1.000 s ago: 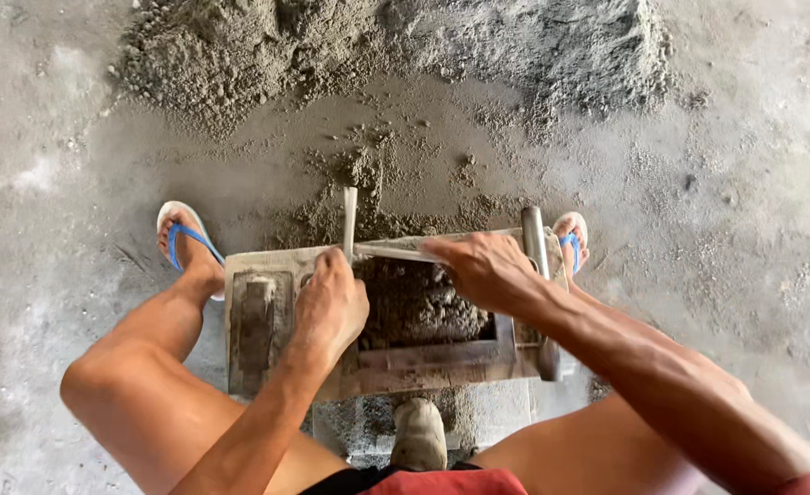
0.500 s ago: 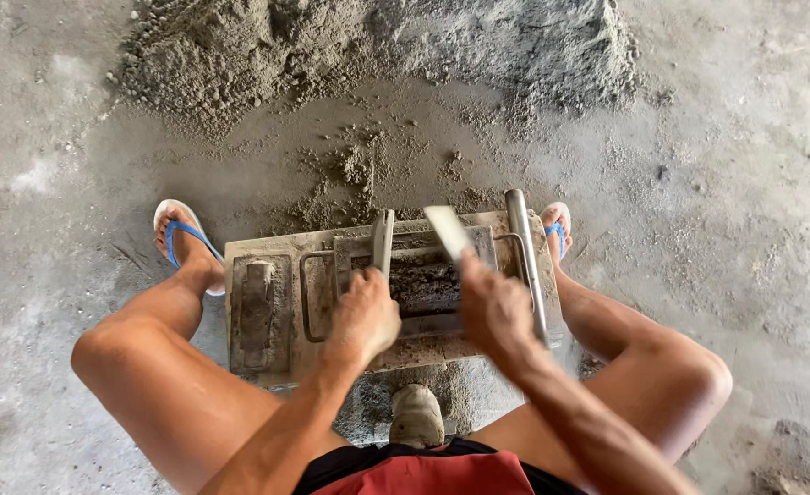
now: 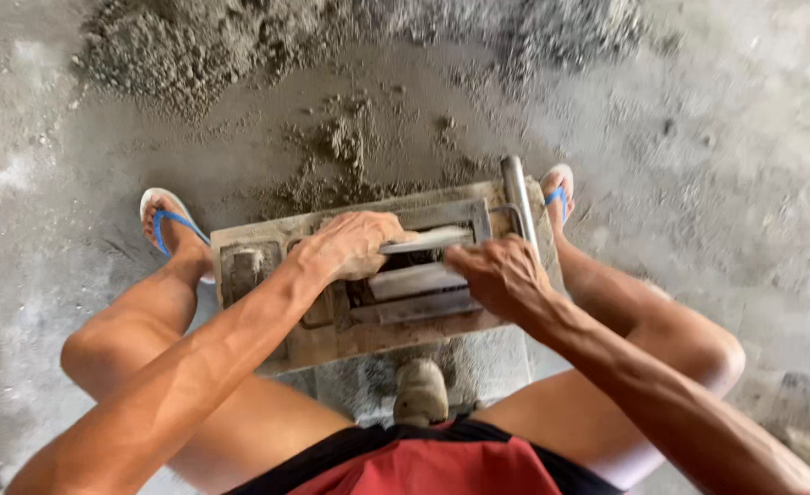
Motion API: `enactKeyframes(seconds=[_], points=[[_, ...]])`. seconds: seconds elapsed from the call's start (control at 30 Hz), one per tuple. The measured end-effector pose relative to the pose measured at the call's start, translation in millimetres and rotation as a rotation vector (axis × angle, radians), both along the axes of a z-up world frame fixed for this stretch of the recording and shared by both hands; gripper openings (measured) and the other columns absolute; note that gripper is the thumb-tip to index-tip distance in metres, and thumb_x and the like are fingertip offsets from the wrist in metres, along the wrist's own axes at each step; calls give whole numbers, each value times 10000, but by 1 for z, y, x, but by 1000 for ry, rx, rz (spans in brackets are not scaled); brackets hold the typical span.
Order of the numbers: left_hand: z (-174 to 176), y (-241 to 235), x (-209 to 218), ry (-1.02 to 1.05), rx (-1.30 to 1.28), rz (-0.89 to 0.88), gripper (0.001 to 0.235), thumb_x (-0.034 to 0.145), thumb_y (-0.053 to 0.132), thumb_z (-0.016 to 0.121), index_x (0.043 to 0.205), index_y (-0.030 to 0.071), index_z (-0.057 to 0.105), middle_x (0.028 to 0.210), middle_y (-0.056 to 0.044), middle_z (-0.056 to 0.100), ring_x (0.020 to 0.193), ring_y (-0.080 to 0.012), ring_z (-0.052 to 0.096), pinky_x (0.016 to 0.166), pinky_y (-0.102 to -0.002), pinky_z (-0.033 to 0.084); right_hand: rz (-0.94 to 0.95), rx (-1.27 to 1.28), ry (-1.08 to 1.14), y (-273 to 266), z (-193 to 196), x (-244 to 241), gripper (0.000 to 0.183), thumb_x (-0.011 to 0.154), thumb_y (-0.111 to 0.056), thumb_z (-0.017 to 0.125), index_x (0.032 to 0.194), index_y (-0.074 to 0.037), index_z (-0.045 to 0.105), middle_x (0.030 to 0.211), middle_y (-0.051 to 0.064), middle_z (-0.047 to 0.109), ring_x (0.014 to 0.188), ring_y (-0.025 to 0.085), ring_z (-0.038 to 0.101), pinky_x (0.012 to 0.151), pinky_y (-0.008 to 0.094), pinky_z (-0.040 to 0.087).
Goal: The person scoops wet concrete into a rectangular mold, levels the surface with a straight edge, and removes excess material. They then flip the mold to release the formed brick and stack it with others. The process is repeated multiple times.
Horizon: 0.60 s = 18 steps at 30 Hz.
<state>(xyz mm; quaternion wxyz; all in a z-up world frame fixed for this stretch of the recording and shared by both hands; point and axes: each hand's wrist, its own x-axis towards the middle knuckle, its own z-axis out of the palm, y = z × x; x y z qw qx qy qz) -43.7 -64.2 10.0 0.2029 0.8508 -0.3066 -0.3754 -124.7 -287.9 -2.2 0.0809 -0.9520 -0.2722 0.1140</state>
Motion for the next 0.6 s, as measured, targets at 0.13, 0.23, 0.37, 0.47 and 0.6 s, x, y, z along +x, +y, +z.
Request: enactKeyframes(seconds=[0.13, 0.23, 0.37, 0.47, 0.6], points=[[1, -3, 2, -62, 23, -40, 462, 848, 31, 503, 1268, 219, 537, 1127, -75, 595, 942, -252, 618, 830, -376, 530, -100, -40, -62, -7, -27, 12, 193, 793, -37, 506, 839, -211, 577, 581, -64, 620, 468, 158, 538, 572, 320, 439], [-5, 12, 2, -111, 28, 90, 409, 848, 45, 487, 1249, 125, 518, 1144, -131, 571, 946, -301, 614, 813, -423, 531, -178, 25, 26, -16, 4, 9, 196, 794, -145, 533, 876, -300, 619, 649, -58, 662, 502, 202, 587, 526, 351, 465], [-41, 35, -27, -132, 101, 627, 430, 831, 140, 396, 1227, -28, 412, 1149, -214, 487, 895, -445, 605, 738, -556, 524, -300, 46, -107, -59, 18, 35, 231, 862, -203, 488, 939, -326, 669, 612, -15, 620, 384, 183, 513, 398, 303, 426], [-47, 21, -45, -34, 160, 639, 411, 850, 159, 377, 1196, -61, 398, 1105, -197, 460, 853, -401, 623, 694, -493, 541, -284, 65, -91, -11, 18, 47, 427, 865, -67, 410, 1049, -335, 688, 691, -27, 695, 329, 118, 419, 362, 236, 410], [-59, 14, -65, -31, 178, 633, 418, 835, 187, 455, 1162, -67, 405, 1120, -201, 467, 877, -437, 618, 706, -529, 537, -18, 166, -36, 20, 25, 29, 354, 847, -41, 436, 988, -255, 680, 1037, -48, 693, 959, 137, 654, 808, 345, 489]])
